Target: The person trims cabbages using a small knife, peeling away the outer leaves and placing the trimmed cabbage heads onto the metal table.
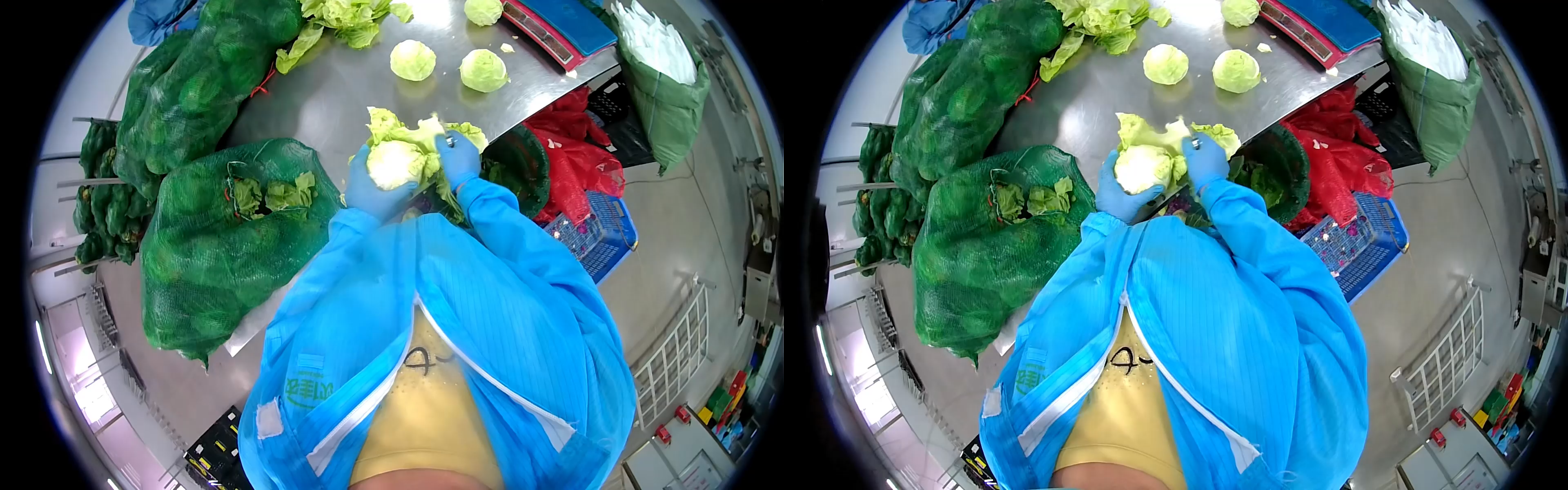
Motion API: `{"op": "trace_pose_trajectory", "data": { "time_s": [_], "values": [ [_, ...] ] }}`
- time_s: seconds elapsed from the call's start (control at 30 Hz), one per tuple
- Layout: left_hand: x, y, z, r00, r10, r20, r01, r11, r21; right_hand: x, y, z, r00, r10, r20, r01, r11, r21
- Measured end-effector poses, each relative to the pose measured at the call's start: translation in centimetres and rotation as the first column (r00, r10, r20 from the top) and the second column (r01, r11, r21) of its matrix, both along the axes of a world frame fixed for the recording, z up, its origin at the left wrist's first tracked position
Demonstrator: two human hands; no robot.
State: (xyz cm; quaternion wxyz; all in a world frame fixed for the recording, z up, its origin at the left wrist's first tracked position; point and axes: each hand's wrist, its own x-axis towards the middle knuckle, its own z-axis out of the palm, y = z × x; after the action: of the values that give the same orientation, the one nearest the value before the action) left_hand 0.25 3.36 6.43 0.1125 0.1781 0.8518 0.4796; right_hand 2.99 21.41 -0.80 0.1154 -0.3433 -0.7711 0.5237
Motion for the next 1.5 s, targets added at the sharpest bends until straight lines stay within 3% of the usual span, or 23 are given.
{"op": "trace_pose_trajectory", "data": {
  "time_s": [0.03,0.1,0.17,0.23,0.3,0.37,0.43,0.5,0.53,0.67,0.7,0.73,0.8,0.83,0.87,0.9,0.97,1.0,1.1,1.17,1.27,1.43,1.5],
  "values": [
    [-0.1,-0.5,-1.6,1.000,0.003,0.002,-0.003,1.000,-0.005,0.3,0.2,0.0,1.000,0.003,0.002,-0.003,1.000,-0.005],
    [-0.8,-1.7,-4.5,1.000,0.020,0.013,-0.023,0.952,0.305,0.9,0.2,0.1,0.997,0.027,0.078,-0.032,0.997,0.070],
    [-1.0,-2.5,-5.0,0.993,0.076,0.091,-0.103,0.935,0.339,1.7,0.4,-1.7,0.994,0.043,0.102,-0.052,0.994,0.091],
    [-2.0,-3.4,-6.2,0.979,0.127,0.159,-0.179,0.909,0.375,1.8,1.5,-4.6,0.974,-0.188,0.126,0.199,0.977,-0.075],
    [-3.4,-5.3,-9.9,0.967,0.149,0.206,-0.227,0.869,0.439,2.2,2.0,-4.4,0.976,-0.129,0.174,0.146,0.985,-0.092],
    [-3.7,-5.8,-9.8,0.958,0.124,0.259,-0.238,0.848,0.474,2.5,1.1,-1.9,0.967,-0.238,-0.089,0.241,0.970,0.027],
    [-3.9,-6.0,-9.9,0.963,0.089,0.253,-0.203,0.857,0.473,2.1,0.0,0.7,0.971,-0.220,-0.090,0.224,0.974,0.038],
    [-3.5,-5.7,-8.5,0.962,0.085,0.258,-0.196,0.874,0.445,1.4,-1.8,1.5,0.923,-0.035,-0.384,0.006,0.997,-0.076],
    [-3.4,-5.4,-7.6,0.964,0.074,0.257,-0.179,0.891,0.416,1.1,-2.6,2.0,0.923,-0.035,-0.383,0.006,0.997,-0.078],
    [-2.3,-4.3,-5.7,0.975,0.115,0.193,-0.194,0.864,0.465,-0.2,-5.2,1.0,0.911,0.338,-0.236,-0.369,0.924,-0.101],
    [-2.1,-3.6,-4.6,0.968,0.177,0.178,-0.228,0.916,0.331,-0.3,-5.6,0.6,0.875,0.425,-0.232,-0.464,0.873,-0.148],
    [-2.1,-3.4,-4.0,0.960,0.236,0.152,-0.262,0.946,0.191,-0.1,-6.0,0.4,0.831,0.463,-0.310,-0.483,0.876,0.013],
    [-3.6,-6.1,-9.8,0.942,0.298,0.152,-0.322,0.932,0.167,-0.1,-5.8,-0.9,0.810,0.491,-0.320,-0.500,0.864,0.060],
    [-3.8,-6.1,-9.3,0.926,0.346,0.149,-0.367,0.919,0.142,0.0,-5.6,-1.7,0.795,0.508,-0.331,-0.504,0.857,0.106],
    [-3.3,-6.1,-8.9,0.912,0.303,0.275,-0.384,0.866,0.319,0.2,-5.4,-2.6,0.807,0.513,-0.292,-0.491,0.858,0.151],
    [-3.2,-6.6,-8.2,0.909,0.312,0.277,-0.392,0.865,0.313,0.4,-5.2,-2.9,0.804,0.518,-0.292,-0.498,0.855,0.145],
    [-3.2,-7.4,-7.2,0.890,0.196,0.412,-0.350,0.872,0.342,0.4,-4.7,-3.7,0.850,0.494,-0.184,-0.493,0.868,0.056],
    [-2.8,-7.6,-6.1,0.885,0.173,0.432,-0.333,0.884,0.329,0.2,-4.7,-3.5,0.863,0.466,-0.194,-0.439,0.883,0.166],
    [-2.8,-9.0,-7.1,0.896,0.102,0.433,-0.290,0.873,0.393,0.0,-4.2,-2.8,0.914,0.403,-0.042,-0.403,0.915,0.023],
    [-2.7,-9.6,-7.4,0.913,0.060,0.404,-0.241,0.879,0.413,-0.3,-3.1,-3.6,0.920,0.382,-0.085,-0.378,0.924,0.060],
    [-2.5,-9.7,-7.0,0.941,-0.043,0.336,-0.116,0.891,0.439,-0.3,-1.6,-2.3,0.971,0.217,0.101,-0.226,0.970,0.090],
    [-3.0,-9.0,-5.3,0.924,-0.247,0.290,0.085,0.876,0.474,1.2,-1.9,0.6,0.996,0.071,-0.049,-0.054,0.954,0.295],
    [-3.9,-9.2,-4.5,0.932,-0.360,-0.049,0.361,0.933,0.005,1.8,-3.0,2.6,0.926,0.227,-0.301,-0.155,0.957,0.244]
  ]
}}
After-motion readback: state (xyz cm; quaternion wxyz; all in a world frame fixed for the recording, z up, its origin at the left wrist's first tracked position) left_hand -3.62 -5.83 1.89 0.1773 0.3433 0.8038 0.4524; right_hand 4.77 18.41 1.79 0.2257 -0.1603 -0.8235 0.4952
